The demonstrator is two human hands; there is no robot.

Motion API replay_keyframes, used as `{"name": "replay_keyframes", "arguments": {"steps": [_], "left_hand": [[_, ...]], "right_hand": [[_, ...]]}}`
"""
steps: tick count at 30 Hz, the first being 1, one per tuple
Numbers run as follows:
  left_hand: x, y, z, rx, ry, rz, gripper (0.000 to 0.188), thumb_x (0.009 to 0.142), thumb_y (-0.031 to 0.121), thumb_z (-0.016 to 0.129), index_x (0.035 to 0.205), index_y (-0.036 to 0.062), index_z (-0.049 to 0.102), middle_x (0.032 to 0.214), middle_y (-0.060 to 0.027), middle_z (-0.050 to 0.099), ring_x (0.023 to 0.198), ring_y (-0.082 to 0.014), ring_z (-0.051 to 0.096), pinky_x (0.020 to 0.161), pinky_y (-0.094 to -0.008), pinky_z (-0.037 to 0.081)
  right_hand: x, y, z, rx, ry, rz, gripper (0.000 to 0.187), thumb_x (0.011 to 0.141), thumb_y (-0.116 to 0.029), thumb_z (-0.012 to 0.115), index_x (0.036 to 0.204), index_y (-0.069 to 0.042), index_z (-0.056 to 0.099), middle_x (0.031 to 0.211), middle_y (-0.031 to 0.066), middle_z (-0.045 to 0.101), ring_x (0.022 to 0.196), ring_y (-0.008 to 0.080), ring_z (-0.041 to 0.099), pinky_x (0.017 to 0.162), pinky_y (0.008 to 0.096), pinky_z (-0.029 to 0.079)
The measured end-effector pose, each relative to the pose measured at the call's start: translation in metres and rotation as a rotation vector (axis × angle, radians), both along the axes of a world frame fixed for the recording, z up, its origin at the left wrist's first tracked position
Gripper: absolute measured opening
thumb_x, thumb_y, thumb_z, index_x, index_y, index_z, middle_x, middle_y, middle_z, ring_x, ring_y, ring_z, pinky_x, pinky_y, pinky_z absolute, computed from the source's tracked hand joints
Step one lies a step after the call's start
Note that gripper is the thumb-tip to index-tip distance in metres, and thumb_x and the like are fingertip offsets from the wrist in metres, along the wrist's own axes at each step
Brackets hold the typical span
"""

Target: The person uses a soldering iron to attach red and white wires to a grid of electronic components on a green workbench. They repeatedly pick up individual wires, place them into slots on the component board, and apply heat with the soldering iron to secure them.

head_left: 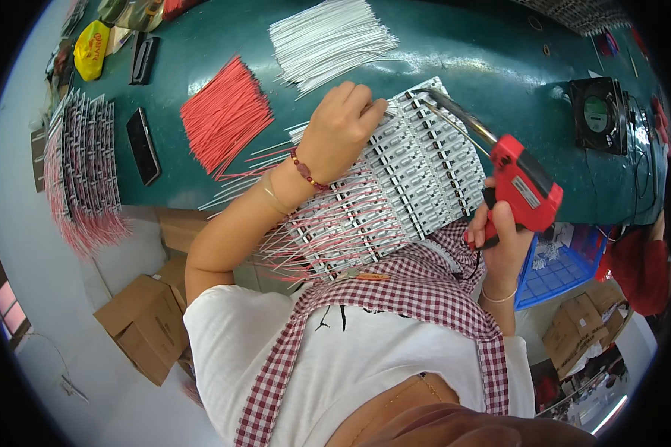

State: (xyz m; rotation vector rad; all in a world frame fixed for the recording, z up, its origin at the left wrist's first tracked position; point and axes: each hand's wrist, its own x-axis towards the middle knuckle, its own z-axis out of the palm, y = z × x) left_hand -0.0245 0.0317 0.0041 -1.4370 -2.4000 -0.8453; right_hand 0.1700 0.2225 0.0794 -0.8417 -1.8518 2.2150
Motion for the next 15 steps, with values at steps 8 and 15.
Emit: {"name": "replay_keyframes", "arguments": {"steps": [8, 15], "left_hand": [[0.002, 0.0, 0.003, 0.005, -0.041, 0.015, 0.031, 0.069, -0.002, 0.06, 0.1, 0.0002, 0.066, 0.081, -0.0081, 0.051, 0.074, -0.0231, 0.051, 0.068, -0.0342, 0.044], [0.001, 0.001, 0.002, 0.004, -0.055, 0.023, 0.03, 0.069, -0.002, 0.06, 0.099, 0.001, 0.065, 0.082, -0.0079, 0.05, 0.075, -0.023, 0.051, 0.068, -0.0339, 0.044]], "right_hand": [[-0.008, -0.011, -0.001, 0.096, -0.144, -0.003, 0.019, 0.09, -0.009, 0.063, 0.072, -0.002, 0.059, 0.059, 0.001, 0.056, 0.049, 0.0077, 0.052, 0.046, 0.0228, 0.039], [-0.004, -0.013, -0.009, 0.253, -0.196, 0.069, 0.02, 0.093, -0.01, 0.057, 0.104, 0.006, 0.053, 0.058, 0.0039, 0.052, 0.045, 0.0089, 0.045, 0.045, 0.0228, 0.037]]}}
